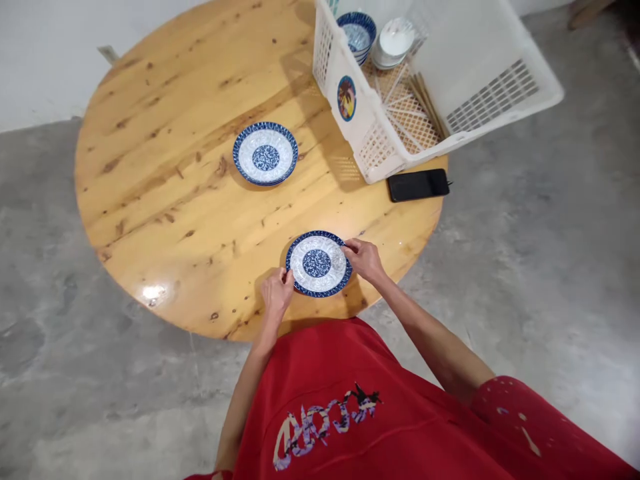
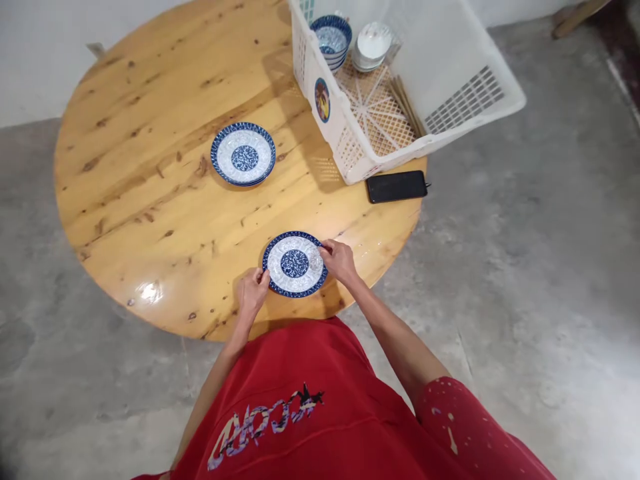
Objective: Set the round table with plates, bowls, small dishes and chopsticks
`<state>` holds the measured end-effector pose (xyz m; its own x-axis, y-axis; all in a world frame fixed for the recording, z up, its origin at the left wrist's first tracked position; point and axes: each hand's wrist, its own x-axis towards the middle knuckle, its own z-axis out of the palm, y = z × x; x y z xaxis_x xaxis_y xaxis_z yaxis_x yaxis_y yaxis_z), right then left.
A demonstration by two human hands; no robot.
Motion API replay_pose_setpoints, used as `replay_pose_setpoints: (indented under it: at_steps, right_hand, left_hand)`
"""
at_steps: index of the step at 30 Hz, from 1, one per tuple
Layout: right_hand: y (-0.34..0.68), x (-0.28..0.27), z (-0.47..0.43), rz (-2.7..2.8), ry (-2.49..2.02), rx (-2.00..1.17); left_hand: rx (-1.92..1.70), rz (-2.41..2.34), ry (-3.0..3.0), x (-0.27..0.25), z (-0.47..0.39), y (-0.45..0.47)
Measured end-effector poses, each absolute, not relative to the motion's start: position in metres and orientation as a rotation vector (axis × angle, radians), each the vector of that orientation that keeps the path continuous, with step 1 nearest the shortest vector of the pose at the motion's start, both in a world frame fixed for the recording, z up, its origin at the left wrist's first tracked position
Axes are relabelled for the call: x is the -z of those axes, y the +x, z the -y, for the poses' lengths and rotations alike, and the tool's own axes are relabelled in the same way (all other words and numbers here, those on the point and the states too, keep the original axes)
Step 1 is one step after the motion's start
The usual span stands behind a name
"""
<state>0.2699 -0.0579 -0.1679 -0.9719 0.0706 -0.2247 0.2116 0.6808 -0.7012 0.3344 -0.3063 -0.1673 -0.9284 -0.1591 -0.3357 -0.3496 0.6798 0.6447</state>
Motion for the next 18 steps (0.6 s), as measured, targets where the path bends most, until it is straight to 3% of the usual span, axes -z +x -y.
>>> replay_pose_setpoints:
  at_steps: [11, 18]
  right_hand:
    - [0.250, 0.155, 0.052, -2.724, 0.285, 1.201]
    - [0.146, 0.149, 0.077, -2.662, 0.236, 1.514]
  left_hand:
    - [-1.179, -2.582, -0.398, 0.162, 0.332, 0.321]
    - [-1.151, -2.847, -0.580, 0.142, 0.385, 0.219]
